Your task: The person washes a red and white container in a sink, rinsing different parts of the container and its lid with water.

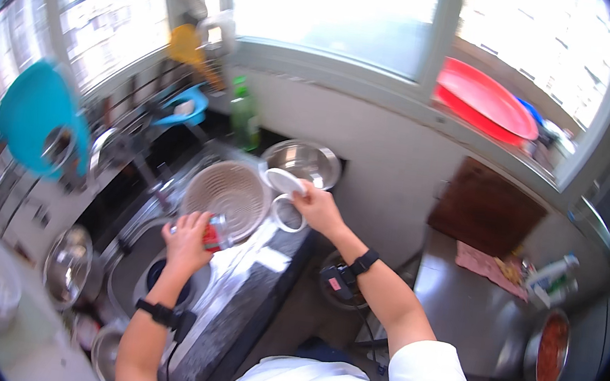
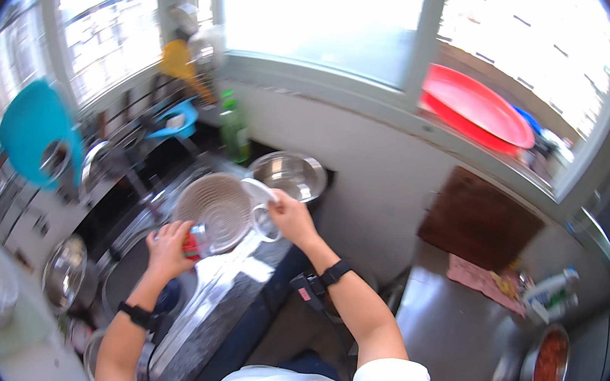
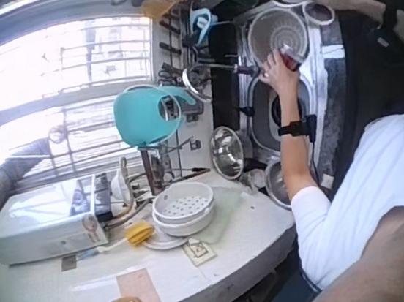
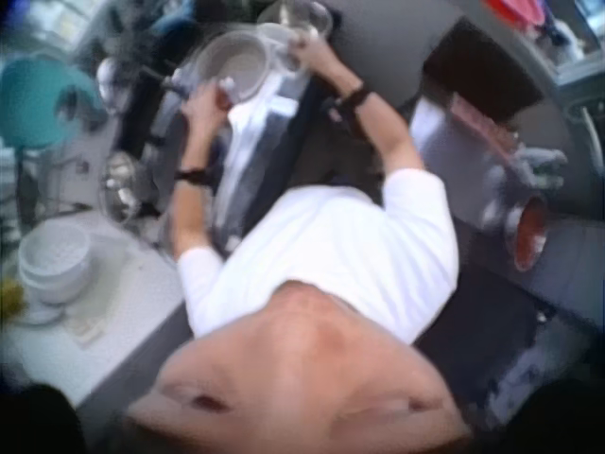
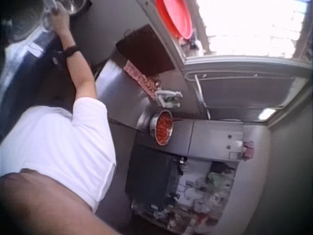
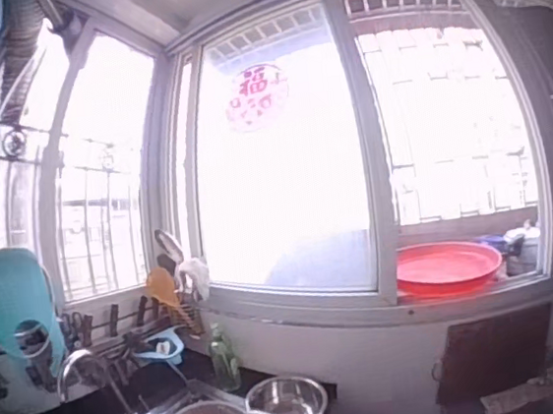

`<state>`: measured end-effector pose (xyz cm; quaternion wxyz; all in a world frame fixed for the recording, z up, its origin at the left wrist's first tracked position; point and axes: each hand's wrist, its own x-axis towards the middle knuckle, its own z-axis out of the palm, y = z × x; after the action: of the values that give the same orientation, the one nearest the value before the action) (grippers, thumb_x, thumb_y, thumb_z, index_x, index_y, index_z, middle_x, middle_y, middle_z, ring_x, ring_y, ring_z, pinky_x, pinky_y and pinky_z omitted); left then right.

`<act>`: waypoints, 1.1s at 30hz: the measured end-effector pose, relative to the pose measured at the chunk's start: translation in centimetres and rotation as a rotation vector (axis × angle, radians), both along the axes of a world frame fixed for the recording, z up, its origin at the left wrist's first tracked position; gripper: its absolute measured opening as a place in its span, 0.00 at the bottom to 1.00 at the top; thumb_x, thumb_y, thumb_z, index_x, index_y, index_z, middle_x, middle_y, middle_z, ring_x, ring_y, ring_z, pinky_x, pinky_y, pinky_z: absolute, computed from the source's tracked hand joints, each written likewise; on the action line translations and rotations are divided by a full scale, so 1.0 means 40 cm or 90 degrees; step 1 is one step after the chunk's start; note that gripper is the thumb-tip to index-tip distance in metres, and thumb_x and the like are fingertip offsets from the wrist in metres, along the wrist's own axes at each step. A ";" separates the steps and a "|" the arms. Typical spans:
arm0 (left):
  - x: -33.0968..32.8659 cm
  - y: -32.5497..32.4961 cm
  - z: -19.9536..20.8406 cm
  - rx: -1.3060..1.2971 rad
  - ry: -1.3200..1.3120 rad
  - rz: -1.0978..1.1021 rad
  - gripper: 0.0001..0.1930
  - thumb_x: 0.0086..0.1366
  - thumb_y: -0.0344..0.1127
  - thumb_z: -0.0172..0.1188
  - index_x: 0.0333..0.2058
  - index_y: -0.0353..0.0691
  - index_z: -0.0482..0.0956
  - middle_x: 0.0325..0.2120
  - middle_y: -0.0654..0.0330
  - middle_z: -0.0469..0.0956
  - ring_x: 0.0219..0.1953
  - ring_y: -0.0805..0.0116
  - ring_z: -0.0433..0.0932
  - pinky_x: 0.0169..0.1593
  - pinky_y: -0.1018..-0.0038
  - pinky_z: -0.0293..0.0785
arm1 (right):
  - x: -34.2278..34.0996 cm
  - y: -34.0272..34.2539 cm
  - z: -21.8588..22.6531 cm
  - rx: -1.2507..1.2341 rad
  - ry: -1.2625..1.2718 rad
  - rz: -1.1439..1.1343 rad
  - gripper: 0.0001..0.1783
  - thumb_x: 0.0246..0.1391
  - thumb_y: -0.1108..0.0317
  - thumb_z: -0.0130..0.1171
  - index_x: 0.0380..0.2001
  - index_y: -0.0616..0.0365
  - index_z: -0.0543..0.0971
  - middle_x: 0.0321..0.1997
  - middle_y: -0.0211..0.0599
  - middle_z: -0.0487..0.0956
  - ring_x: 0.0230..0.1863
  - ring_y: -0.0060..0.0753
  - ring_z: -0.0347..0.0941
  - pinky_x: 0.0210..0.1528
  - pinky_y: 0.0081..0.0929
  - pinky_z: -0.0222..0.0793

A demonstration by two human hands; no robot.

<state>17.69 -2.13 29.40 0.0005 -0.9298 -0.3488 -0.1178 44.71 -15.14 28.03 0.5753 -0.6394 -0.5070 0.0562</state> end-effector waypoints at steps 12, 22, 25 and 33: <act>0.854 -0.395 0.440 0.239 -0.223 -0.621 0.40 0.40 0.32 0.70 0.57 0.49 0.65 0.55 0.60 0.67 0.61 0.57 0.61 0.57 0.55 0.57 | 0.541 -0.827 0.369 0.055 -0.237 -0.598 0.13 0.56 0.69 0.55 0.44 0.59 0.77 0.27 0.50 0.78 0.27 0.39 0.78 0.31 0.30 0.72; 1.533 -0.948 0.609 0.550 -0.357 -0.904 0.27 0.57 0.32 0.59 0.56 0.53 0.65 0.56 0.66 0.66 0.64 0.65 0.59 0.64 0.51 0.49 | 0.626 -1.301 0.285 -0.008 -0.146 -0.865 0.15 0.54 0.76 0.53 0.47 0.58 0.77 0.35 0.43 0.81 0.32 0.25 0.78 0.34 0.24 0.71; 1.669 -1.080 0.591 0.692 -0.336 -0.877 0.22 0.59 0.37 0.57 0.53 0.57 0.68 0.57 0.67 0.66 0.64 0.67 0.58 0.66 0.53 0.49 | 0.605 -1.346 0.237 0.039 -0.126 -0.851 0.16 0.54 0.79 0.52 0.47 0.61 0.76 0.42 0.41 0.80 0.37 0.25 0.77 0.38 0.21 0.71; 1.865 -1.243 0.458 0.822 -0.307 -0.893 0.22 0.60 0.39 0.56 0.54 0.58 0.68 0.56 0.67 0.66 0.62 0.66 0.59 0.66 0.58 0.51 | 0.559 -1.408 0.214 -0.001 -0.139 -0.890 0.19 0.50 0.82 0.50 0.46 0.60 0.77 0.44 0.42 0.80 0.44 0.37 0.78 0.43 0.26 0.73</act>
<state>92.29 -51.84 47.73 0.3675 -0.6982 0.4228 -0.4458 67.09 -71.47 36.57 0.4218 -0.8176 -0.0325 -0.3906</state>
